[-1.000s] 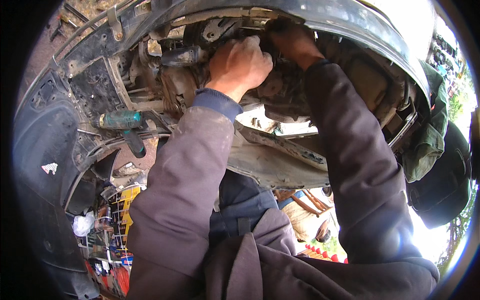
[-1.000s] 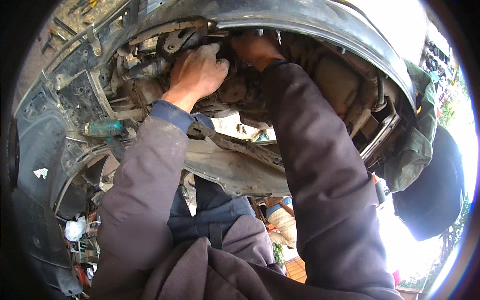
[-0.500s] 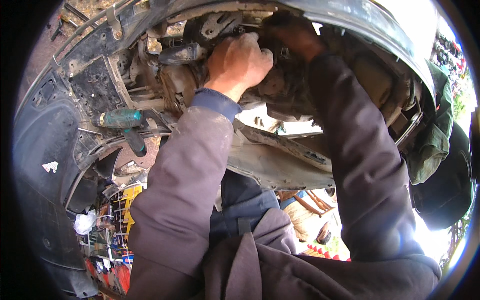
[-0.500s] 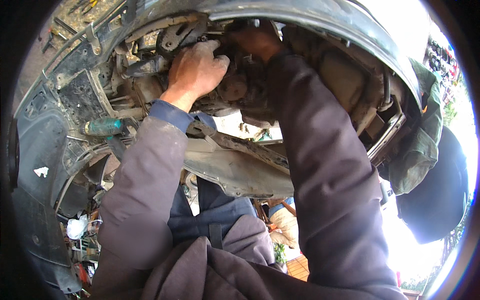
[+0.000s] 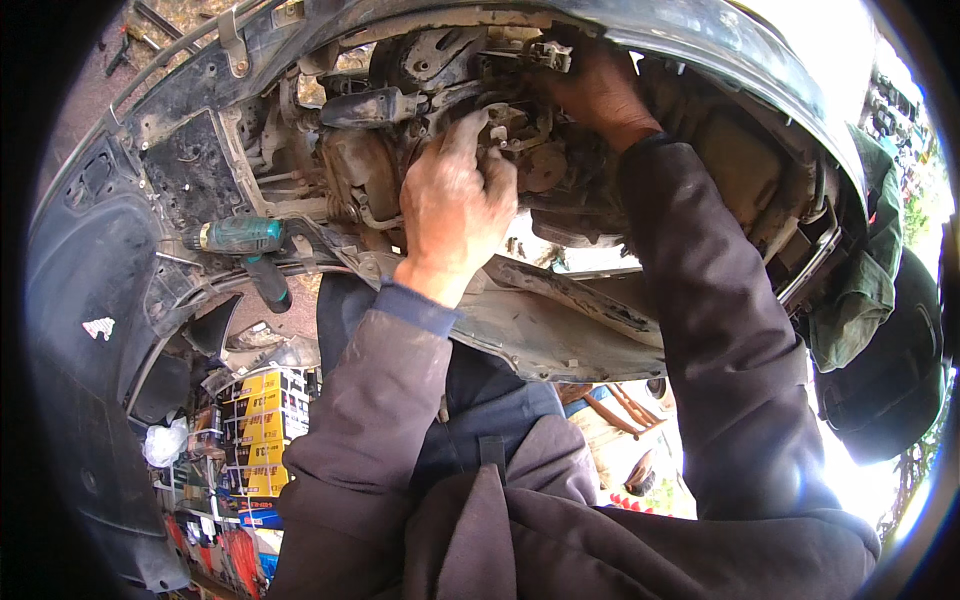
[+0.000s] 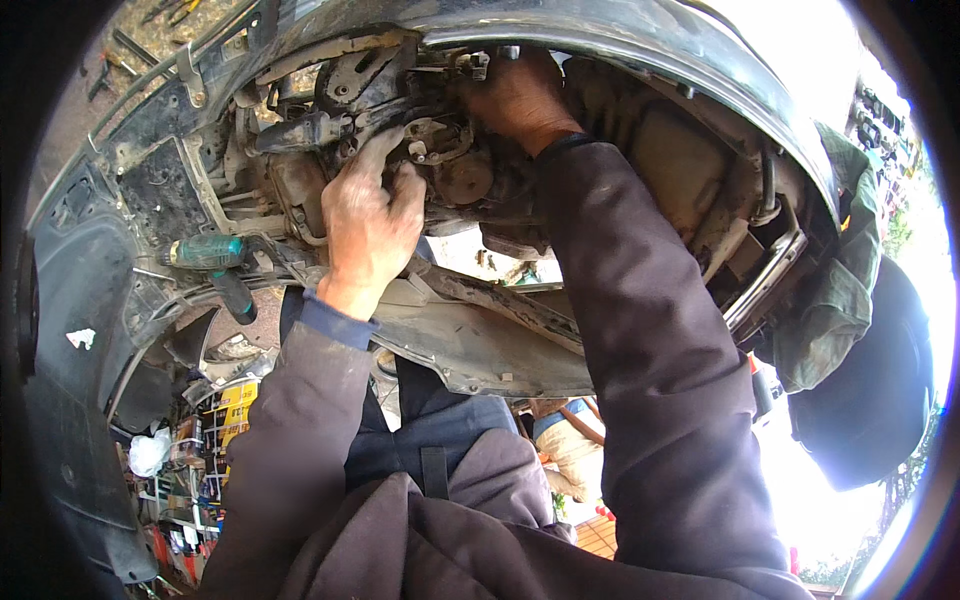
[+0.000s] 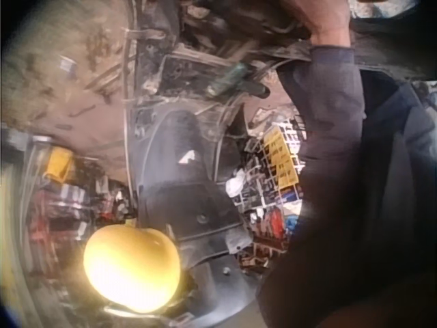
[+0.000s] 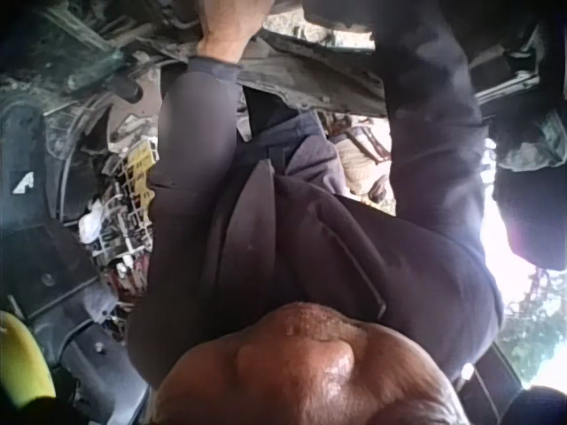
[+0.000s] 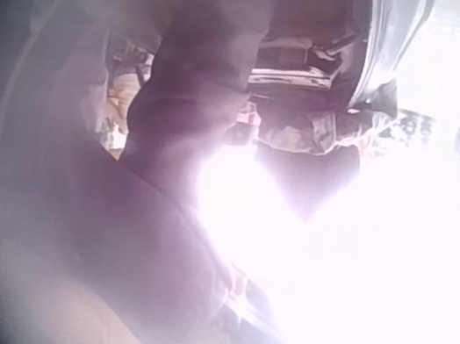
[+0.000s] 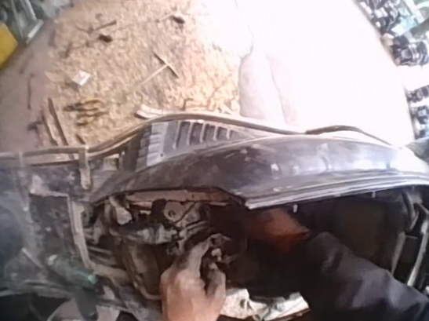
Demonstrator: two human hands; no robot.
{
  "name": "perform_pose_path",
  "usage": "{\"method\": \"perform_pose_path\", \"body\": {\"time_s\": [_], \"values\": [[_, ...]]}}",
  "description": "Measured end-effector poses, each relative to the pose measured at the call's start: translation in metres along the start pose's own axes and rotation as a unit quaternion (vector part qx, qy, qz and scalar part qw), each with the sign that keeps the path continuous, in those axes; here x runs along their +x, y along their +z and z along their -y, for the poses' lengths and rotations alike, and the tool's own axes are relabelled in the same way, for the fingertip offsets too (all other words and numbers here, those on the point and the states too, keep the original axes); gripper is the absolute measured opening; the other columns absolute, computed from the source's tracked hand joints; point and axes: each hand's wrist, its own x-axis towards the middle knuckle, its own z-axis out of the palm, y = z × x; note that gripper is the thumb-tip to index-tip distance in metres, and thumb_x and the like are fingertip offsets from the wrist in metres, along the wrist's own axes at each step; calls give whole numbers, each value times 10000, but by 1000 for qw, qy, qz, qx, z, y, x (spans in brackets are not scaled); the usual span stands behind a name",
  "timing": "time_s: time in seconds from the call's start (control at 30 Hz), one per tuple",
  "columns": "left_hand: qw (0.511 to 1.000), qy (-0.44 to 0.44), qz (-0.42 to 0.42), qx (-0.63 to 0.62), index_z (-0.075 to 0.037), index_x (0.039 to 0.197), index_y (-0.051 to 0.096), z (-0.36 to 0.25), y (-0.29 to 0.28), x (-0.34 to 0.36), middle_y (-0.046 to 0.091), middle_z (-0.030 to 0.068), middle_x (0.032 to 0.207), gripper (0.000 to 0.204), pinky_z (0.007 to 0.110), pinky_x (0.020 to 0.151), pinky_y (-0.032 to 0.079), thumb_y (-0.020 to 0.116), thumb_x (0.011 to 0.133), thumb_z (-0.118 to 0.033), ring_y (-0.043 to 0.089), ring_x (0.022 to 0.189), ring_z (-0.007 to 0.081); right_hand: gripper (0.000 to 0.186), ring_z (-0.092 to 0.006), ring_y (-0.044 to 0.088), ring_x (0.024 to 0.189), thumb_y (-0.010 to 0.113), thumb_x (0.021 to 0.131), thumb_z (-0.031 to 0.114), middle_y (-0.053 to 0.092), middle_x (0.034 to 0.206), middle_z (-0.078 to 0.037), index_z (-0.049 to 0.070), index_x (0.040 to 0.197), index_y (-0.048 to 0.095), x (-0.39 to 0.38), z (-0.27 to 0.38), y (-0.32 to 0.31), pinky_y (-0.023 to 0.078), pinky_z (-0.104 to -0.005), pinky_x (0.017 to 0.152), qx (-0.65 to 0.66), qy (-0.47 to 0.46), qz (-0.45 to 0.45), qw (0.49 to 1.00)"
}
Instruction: The person works under the front of a motorcycle with the front fairing removed, using a cordless impact driver to remove and install bolts on the engine and frame. They repeatedly reach into the engine bay, tighten fasteners, and adjust components by hand.
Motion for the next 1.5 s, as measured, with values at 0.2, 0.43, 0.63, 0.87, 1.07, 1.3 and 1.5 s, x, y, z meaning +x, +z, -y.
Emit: {"method": "perform_pose_path", "body": {"time_s": [0.2, 0.43, 0.63, 0.87, 1.07, 1.3, 1.5], "values": [[999, -36, -3, -21, 24, 1119, 652, 11, -4, -23, 682, 263, 960, 319, 442, 796, 547, 624, 816, -69, 677, 872, 423, 484, -363, 645, 1085, 809, 768, 275, 688, 1147, -168, 79, 1191, 676, 2, 20, -13, 511, -433, 940, 64, -117, 44, 990], [997, -49, -31, -43, 57, 1083, 657, 18, -7, -21, 690, 272, 981, 283, 419, 830, 544, 622, 829, -64, 687, 909, 417, 419, -316, 691, 987, 786, 812, 314, 716, 1050, -163, 67, 1139, 698, 21, 30, -4, 536, -389, 893, 98, -31, 117, 988], [991, -85, -105, -22, 43, 1056, 668, 30, -29, -4, 706, 232, 954, 256, 404, 819, 555, 636, 828, -69, 708, 888, 379, 327, -287, 700, 955, 746, 847, 260, 723, 1014, -157, 55, 1097, 704, 24, 34, 21, 541, -370, 863, 66, -22, 108, 992], [980, 5, -142, 142, -70, 1057, 694, 43, -53, 23, 601, 151, 968, 328, 434, 750, 519, 764, 755, -175, 619, 881, 339, 270, -258, 685, 953, 718, 876, 201, 709, 1037, -142, 28, 1080, 683, 24, 29, 5, 531, -344, 863, 137, -23, 155, 978], [947, 100, -153, 265, -155, 1054, 712, 49, -51, 28, 538, 115, 1067, 473, 486, 911, 420, 883, 640, -310, 505, 1079, 356, 281, -241, 670, 1036, 724, 878, 170, 703, 1094, -135, 21, 1109, 664, 27, 29, 5, 522, -347, 921, 189, -57, 174, 965], [946, 109, -147, 268, -174, 1027, 710, 59, -34, 37, 564, 102, 1132, 443, 514, 945, 388, 873, 653, -348, 501, 1129, 349, 487, -351, 594, 1188, 729, 815, 220, 651, 1232, -185, 95, 1272, 615, 29, 25, 13, 494, -417, 1006, 131, -69, 180, 972], [954, 80, -118, 265, -170, 1039, 699, 57, -32, 39, 576, 102, 1145, 426, 518, 944, 389, 853, 679, -338, 499, 1146, 346, 432, -330, 664, 1068, 772, 803, 241, 704, 1130, -157, 49, 1173, 660, 30, 18, 21, 518, -396, 937, 69, -45, 118, 990]]}}
